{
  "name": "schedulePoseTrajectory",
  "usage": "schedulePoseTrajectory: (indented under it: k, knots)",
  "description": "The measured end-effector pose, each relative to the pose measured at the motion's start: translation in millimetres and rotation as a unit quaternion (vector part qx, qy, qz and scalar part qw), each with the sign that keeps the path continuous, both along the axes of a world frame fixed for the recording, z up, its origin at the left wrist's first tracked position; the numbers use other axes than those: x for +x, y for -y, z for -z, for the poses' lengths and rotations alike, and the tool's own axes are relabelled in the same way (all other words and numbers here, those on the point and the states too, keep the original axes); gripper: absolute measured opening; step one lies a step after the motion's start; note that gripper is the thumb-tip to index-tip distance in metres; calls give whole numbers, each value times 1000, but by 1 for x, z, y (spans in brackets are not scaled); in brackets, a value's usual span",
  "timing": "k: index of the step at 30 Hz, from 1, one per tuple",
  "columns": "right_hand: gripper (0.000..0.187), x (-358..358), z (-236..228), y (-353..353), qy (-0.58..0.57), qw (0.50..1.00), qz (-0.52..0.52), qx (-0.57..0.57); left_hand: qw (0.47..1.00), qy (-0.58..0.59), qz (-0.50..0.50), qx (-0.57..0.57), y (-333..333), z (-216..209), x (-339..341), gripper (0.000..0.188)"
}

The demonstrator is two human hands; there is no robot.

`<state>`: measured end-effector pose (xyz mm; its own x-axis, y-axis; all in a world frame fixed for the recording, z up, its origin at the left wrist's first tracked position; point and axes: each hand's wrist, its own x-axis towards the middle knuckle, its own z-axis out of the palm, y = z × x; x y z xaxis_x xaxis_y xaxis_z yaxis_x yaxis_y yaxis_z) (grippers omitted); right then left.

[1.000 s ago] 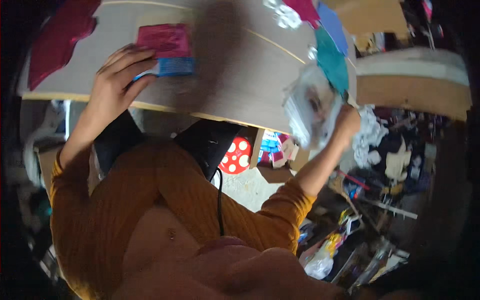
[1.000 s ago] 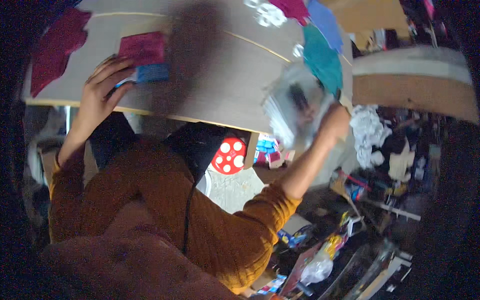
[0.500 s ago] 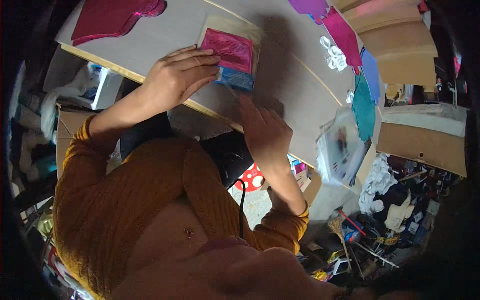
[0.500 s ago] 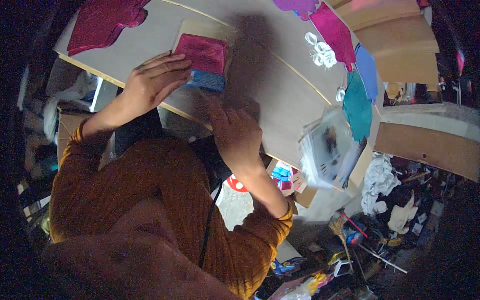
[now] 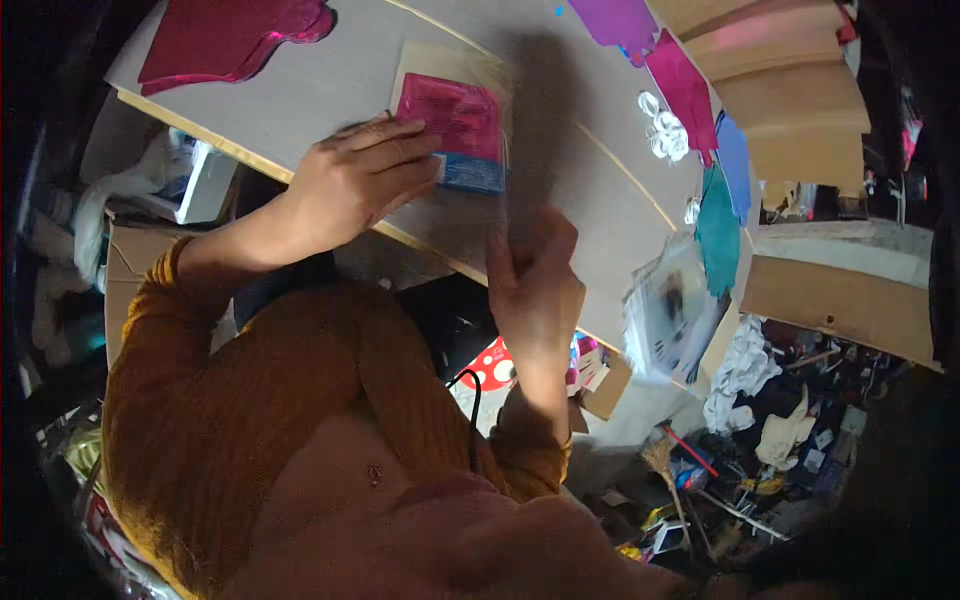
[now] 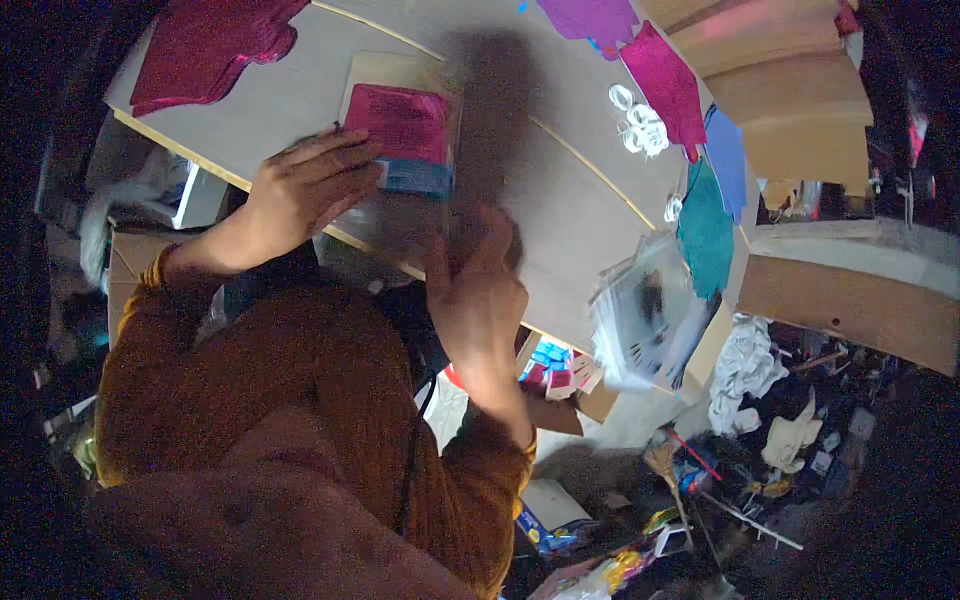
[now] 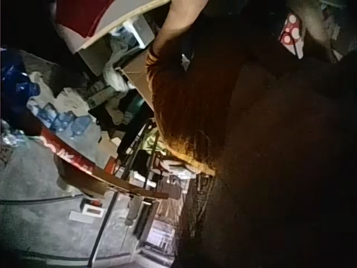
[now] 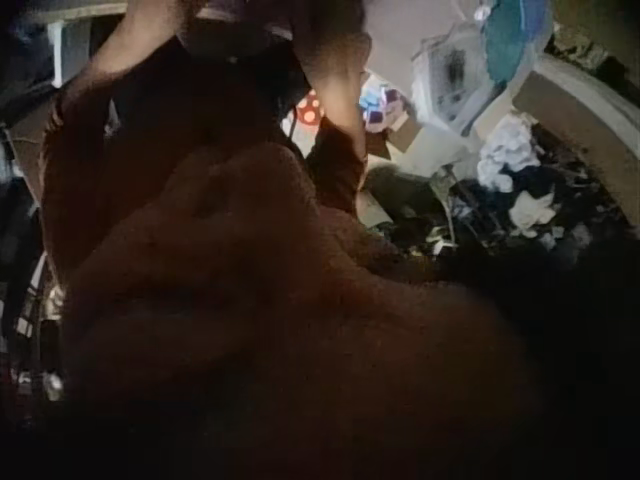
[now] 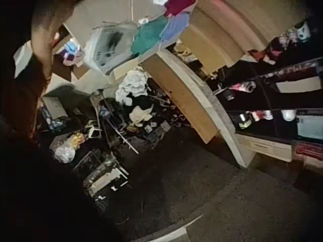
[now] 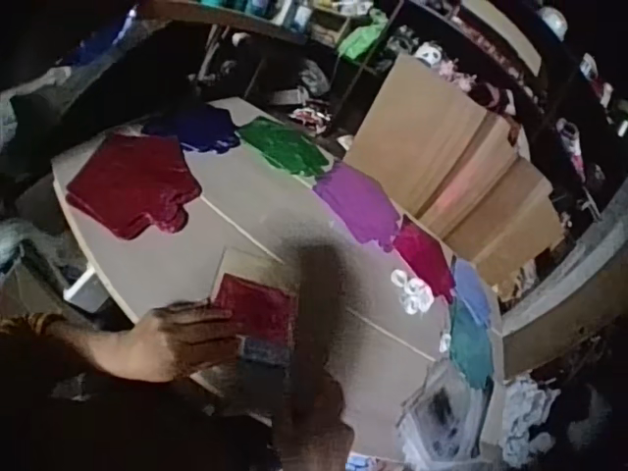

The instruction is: Folding and placing stickers or paper products into small labeled plastic sleeves.

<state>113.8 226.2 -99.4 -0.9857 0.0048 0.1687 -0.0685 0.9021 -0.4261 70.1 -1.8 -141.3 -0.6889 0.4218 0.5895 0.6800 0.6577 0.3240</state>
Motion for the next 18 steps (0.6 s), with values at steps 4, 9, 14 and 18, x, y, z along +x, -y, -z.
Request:
schedulePoseTrajectory:
  k: [4, 9, 14, 18]
  knots:
    - [23, 8, 4, 6, 51, 992, 21, -110, 998, -59, -14, -17, 1, 2, -2, 29]
    - [26, -29, 14, 18, -24, 992, 17, -121, 997, -67, 3, -32, 0, 2, -4, 29]
    - [30, -38, 11, -2, -14, 994, -14, -106, 998, -53, -4, -27, 1, 4, -3, 28]
    - [27, -27, 10, -27, -79, 986, -72, -126, 999, -46, -7, -27, 2, 3, -3, 28]
